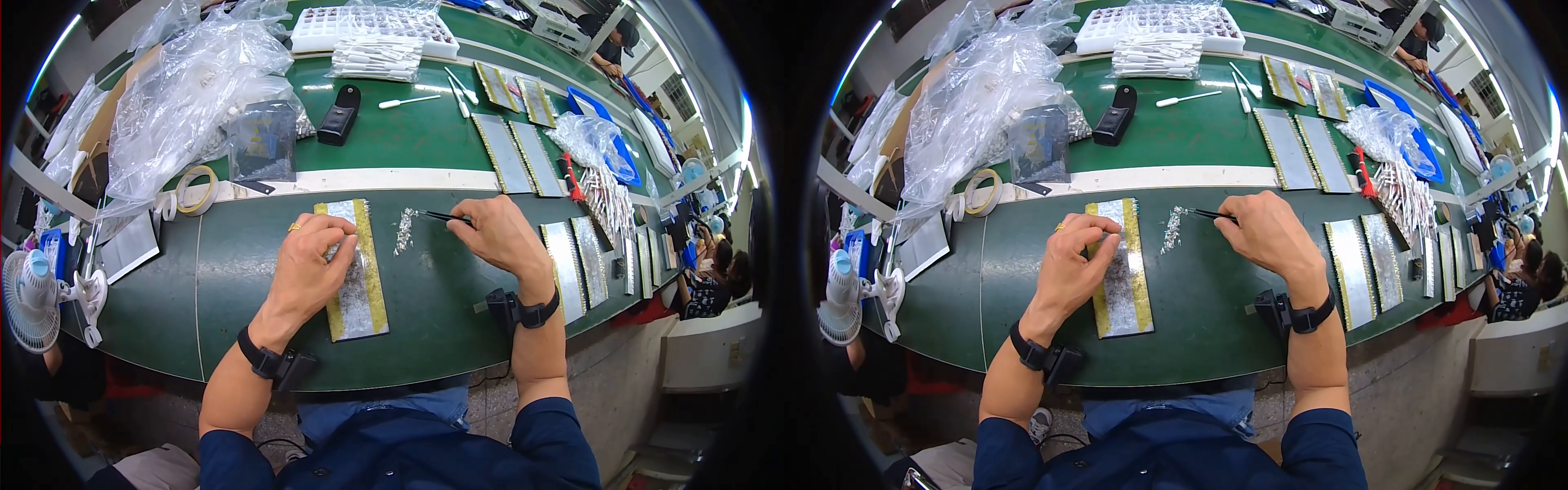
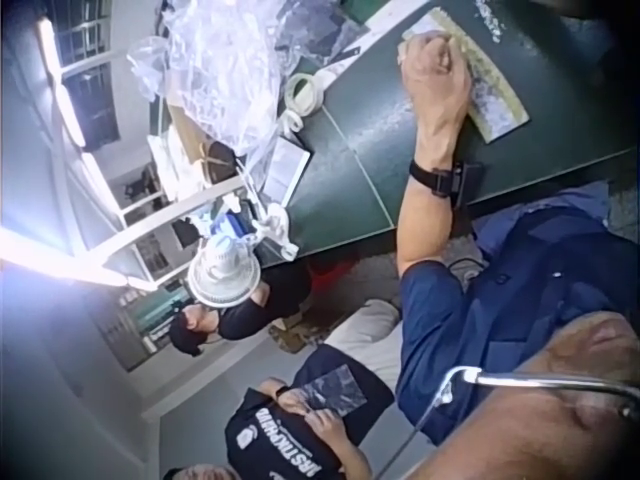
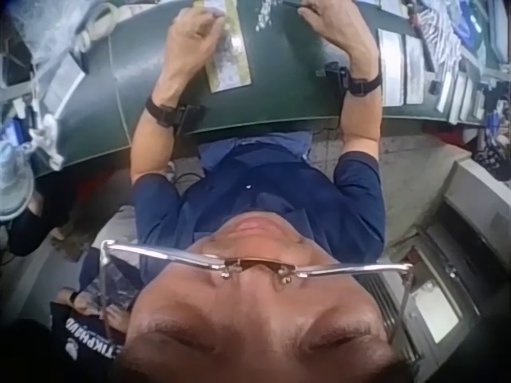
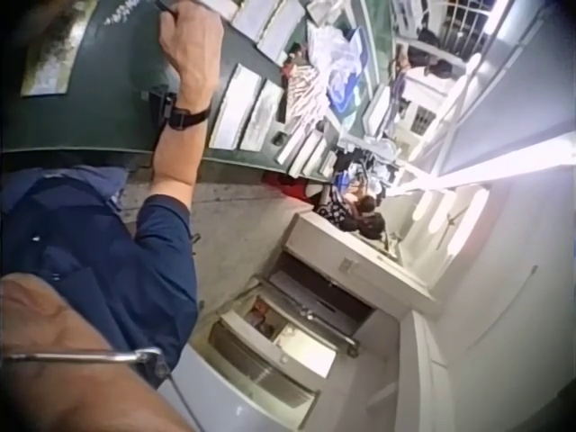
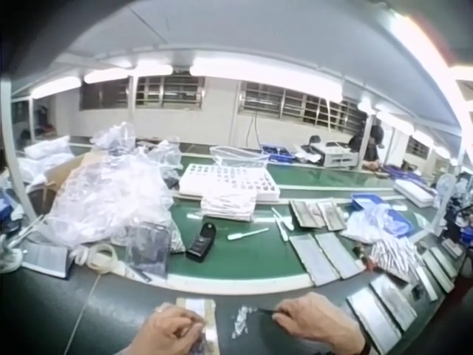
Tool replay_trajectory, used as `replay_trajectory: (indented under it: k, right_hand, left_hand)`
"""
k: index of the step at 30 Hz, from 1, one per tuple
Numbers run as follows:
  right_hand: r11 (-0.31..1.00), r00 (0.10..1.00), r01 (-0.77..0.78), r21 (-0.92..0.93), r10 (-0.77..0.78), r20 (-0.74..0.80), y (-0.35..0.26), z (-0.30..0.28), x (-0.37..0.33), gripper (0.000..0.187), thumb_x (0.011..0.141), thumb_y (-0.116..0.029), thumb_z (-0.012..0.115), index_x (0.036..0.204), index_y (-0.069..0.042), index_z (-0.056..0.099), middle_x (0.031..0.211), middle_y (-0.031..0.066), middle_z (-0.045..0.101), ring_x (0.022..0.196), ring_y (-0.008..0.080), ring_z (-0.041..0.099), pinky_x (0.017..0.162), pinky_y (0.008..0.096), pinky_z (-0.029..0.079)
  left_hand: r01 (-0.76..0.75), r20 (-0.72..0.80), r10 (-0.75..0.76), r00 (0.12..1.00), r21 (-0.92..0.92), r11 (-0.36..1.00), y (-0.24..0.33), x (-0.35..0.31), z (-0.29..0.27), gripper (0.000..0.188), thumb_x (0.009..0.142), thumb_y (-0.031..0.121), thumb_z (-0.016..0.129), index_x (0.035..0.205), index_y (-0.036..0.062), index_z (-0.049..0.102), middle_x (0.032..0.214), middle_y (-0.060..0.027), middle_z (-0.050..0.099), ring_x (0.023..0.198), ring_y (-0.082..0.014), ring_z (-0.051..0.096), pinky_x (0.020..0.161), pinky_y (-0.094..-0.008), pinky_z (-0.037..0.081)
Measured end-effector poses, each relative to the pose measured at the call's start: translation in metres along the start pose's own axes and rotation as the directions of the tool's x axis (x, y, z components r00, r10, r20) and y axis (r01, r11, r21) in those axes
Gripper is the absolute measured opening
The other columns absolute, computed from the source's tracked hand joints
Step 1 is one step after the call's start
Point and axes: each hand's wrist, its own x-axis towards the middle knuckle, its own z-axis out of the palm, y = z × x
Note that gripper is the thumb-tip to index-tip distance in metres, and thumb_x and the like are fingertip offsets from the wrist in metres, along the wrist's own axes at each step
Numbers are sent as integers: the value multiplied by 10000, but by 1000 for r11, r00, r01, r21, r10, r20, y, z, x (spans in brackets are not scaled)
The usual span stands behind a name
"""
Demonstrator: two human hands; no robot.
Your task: The person picks up a small component by hand and places it onto a circuit board, then uses tweezers to pick up several tiny components and place them onto the board's pins.
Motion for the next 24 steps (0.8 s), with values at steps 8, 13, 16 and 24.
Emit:
replay_trajectory:
  k: [8,13,16,24]
  right_hand:
    - [1000,1000,6,11,-6,24,1,4,1,238,980,-222,776,1057,-2,823,847,227,763,779,422,739,745,455,584]
    - [1000,999,19,-19,-18,28,1,6,1,221,987,-214,768,1055,-12,825,857,225,765,793,427,737,759,471,584]
    - [998,999,52,-34,-52,14,3,5,1,212,991,-209,761,1050,-15,825,867,226,767,805,427,738,767,478,586]
    - [944,920,283,-168,-317,-231,-2,21,6,118,950,-115,790,1064,-90,812,833,127,736,813,344,716,765,451,565]
  left_hand:
    - [-19,-30,18,999,-28,999,2,2,1,127,946,42,770,841,-24,741,1040,-115,807,969,-348,697,892,-439,550]
    - [-3,-18,2,1000,-22,1000,2,1,1,136,955,51,768,848,-26,737,1066,-99,809,981,-330,688,878,-426,545]
    - [18,3,-18,1000,-10,1000,1,0,0,153,973,72,767,865,-30,734,1111,-67,816,1030,-293,685,880,-398,535]
    - [-12,6,12,1000,8,1000,-3,0,1,154,964,65,770,844,-22,728,1139,-75,821,1042,-309,688,891,-413,560]
